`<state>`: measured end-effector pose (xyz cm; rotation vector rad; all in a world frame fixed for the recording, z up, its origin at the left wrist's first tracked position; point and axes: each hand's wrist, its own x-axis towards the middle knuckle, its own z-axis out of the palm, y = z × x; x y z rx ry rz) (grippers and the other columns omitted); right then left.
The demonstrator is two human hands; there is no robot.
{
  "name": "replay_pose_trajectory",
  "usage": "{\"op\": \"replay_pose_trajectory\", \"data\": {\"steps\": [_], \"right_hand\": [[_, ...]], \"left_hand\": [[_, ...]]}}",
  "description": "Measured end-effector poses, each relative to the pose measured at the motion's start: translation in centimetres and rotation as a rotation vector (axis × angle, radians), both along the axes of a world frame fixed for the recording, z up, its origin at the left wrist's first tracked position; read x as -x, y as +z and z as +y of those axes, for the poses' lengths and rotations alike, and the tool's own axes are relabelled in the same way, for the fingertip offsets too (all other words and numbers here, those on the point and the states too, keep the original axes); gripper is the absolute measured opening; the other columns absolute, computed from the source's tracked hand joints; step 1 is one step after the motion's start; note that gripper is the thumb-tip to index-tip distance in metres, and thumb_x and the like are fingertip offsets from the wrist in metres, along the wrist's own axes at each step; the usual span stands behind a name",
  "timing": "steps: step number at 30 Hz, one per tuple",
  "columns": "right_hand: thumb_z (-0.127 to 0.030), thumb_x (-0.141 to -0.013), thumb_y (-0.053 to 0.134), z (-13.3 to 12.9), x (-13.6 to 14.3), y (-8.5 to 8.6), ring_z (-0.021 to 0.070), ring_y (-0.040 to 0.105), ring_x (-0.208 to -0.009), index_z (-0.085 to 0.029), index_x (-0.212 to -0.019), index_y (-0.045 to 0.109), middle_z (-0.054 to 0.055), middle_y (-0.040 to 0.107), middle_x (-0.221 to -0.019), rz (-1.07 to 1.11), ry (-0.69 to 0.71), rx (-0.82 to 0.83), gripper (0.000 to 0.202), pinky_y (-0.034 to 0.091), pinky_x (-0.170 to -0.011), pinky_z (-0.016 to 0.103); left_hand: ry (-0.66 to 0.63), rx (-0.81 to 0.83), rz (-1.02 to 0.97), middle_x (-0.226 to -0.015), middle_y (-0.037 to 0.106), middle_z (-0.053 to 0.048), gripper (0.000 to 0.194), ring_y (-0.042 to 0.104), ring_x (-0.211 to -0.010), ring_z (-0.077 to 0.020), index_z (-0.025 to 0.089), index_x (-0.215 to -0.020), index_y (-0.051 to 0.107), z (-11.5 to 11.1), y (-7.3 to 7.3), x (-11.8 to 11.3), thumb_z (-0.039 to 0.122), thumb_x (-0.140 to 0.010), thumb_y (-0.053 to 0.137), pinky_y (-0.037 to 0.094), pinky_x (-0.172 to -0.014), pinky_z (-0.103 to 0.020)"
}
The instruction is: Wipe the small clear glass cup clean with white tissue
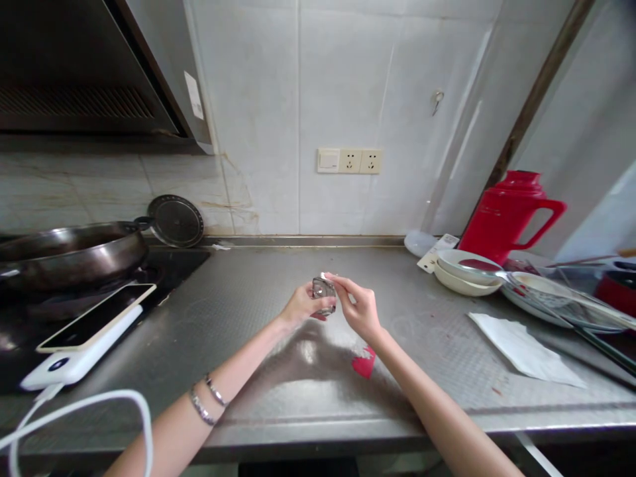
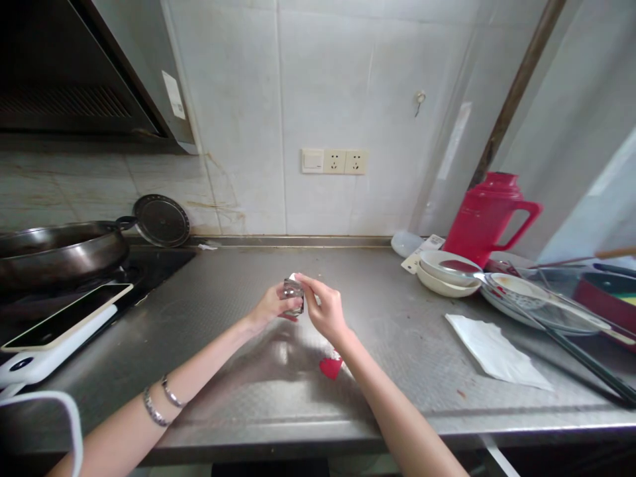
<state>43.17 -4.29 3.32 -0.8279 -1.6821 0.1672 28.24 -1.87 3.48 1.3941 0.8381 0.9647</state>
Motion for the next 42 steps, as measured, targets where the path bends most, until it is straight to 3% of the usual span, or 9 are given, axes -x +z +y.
{"op": "replay_pose_trajectory", "data": {"steps": [10, 13, 16, 19, 23, 26, 28, 33, 42], "right_hand": [[-0.022, -0.091, 0.046, -0.5, 0.0, 0.3, 0.0198, 0.068, -0.097, -0.025, -0.106, 0.067, 0.004, 0.072, -0.105, -0.027, 0.002, -0.087, 0.026, 0.055, -0.083, 0.03], [-0.024, -0.091, 0.047, -0.6, -0.1, 0.4, 0.0194, 0.07, -0.088, -0.024, -0.099, 0.069, 0.004, 0.074, -0.097, -0.016, 0.006, -0.045, 0.023, 0.055, -0.076, 0.028], [-0.03, -0.09, 0.049, 0.0, -0.5, 0.4, 0.0177, 0.069, -0.072, -0.021, -0.092, 0.07, 0.004, 0.074, -0.083, 0.083, -0.089, 0.026, 0.023, 0.053, -0.064, 0.026], [-0.037, -0.09, 0.049, 1.0, -0.9, 0.1, 0.0175, 0.066, -0.071, -0.019, -0.093, 0.069, 0.005, 0.072, -0.082, 0.193, -0.159, 0.101, 0.027, 0.052, -0.064, 0.027], [-0.042, -0.087, 0.054, 2.0, -1.1, 0.1, 0.0211, 0.067, -0.091, -0.019, -0.097, 0.07, 0.007, 0.073, -0.097, 0.225, 0.128, 0.273, 0.029, 0.053, -0.082, 0.034], [-0.043, -0.09, 0.05, 1.9, -1.3, 0.5, 0.0223, 0.06, -0.111, -0.02, -0.11, 0.065, 0.009, 0.063, -0.122, 0.235, 0.383, 0.415, 0.034, 0.051, -0.092, 0.039], [-0.041, -0.089, 0.052, 1.5, -1.4, 0.7, 0.0216, 0.056, -0.117, -0.023, -0.119, 0.059, 0.009, 0.057, -0.131, 0.163, 0.465, 0.473, 0.036, 0.05, -0.095, 0.04], [-0.027, -0.07, 0.075, 0.8, -0.9, 0.6, 0.0219, 0.054, -0.118, -0.028, -0.133, 0.041, 0.009, 0.051, -0.134, 0.02, 0.489, 0.473, 0.072, 0.051, -0.095, 0.04], [-0.022, -0.061, 0.078, 1.2, -0.4, 0.0, 0.0204, 0.062, -0.101, -0.024, -0.127, 0.044, 0.008, 0.06, -0.117, 0.092, 0.409, 0.489, 0.075, 0.057, -0.08, 0.034]], "left_hand": [[0.058, 0.044, -0.109, -0.082, 0.064, -0.004, 0.054, 0.06, -0.065, -0.0127, 0.015, -0.1, 0.063, 0.7, -0.5, 0.2, 0.046, -0.059, 0.079, 0.055, -0.054, -0.026], [0.072, 0.05, -0.106, -0.082, 0.063, -0.005, 0.054, 0.058, -0.064, -0.0116, 0.013, -0.1, 0.063, 1.1, -0.5, 0.5, 0.046, -0.06, 0.078, 0.054, -0.053, -0.025], [0.019, 0.052, -0.07, -0.081, 0.062, -0.005, 0.053, 0.057, -0.063, -0.0112, 0.012, -0.098, 0.063, 1.1, -0.4, 0.7, 0.046, -0.061, 0.078, 0.053, -0.051, -0.024], [-0.051, 0.069, -0.053, -0.082, 0.061, -0.005, 0.055, 0.058, -0.065, -0.0123, 0.011, -0.096, 0.061, 0.8, -0.3, 0.6, 0.046, -0.057, 0.08, 0.053, -0.052, -0.025], [-0.127, 0.116, -0.074, -0.077, 0.06, -0.004, 0.055, 0.058, -0.064, -0.0127, 0.012, -0.095, 0.06, 0.5, 0.0, 0.6, 0.05, -0.06, 0.078, 0.055, -0.055, -0.028], [-0.146, 0.144, -0.092, -0.072, 0.06, -0.003, 0.054, 0.057, -0.062, -0.0124, 0.013, -0.095, 0.061, 0.7, 0.1, 0.9, 0.053, -0.062, 0.075, 0.056, -0.057, -0.03], [-0.142, 0.152, -0.093, -0.072, 0.061, -0.004, 0.054, 0.058, -0.061, -0.0127, 0.013, -0.096, 0.062, 0.9, 0.1, 1.2, 0.055, -0.064, 0.073, 0.055, -0.057, -0.029], [-0.144, 0.16, -0.077, -0.088, 0.067, -0.01, 0.06, 0.06, -0.061, -0.0125, 0.013, -0.108, 0.063, 1.1, 0.0, 1.3, 0.056, -0.068, 0.07, 0.054, -0.055, -0.026], [-0.233, 0.128, -0.024, -0.1, 0.067, -0.014, 0.07, 0.064, -0.066, -0.0154, 0.014, -0.12, 0.057, 1.1, 0.3, 1.7, 0.062, -0.069, 0.065, 0.054, -0.058, -0.027]]}}
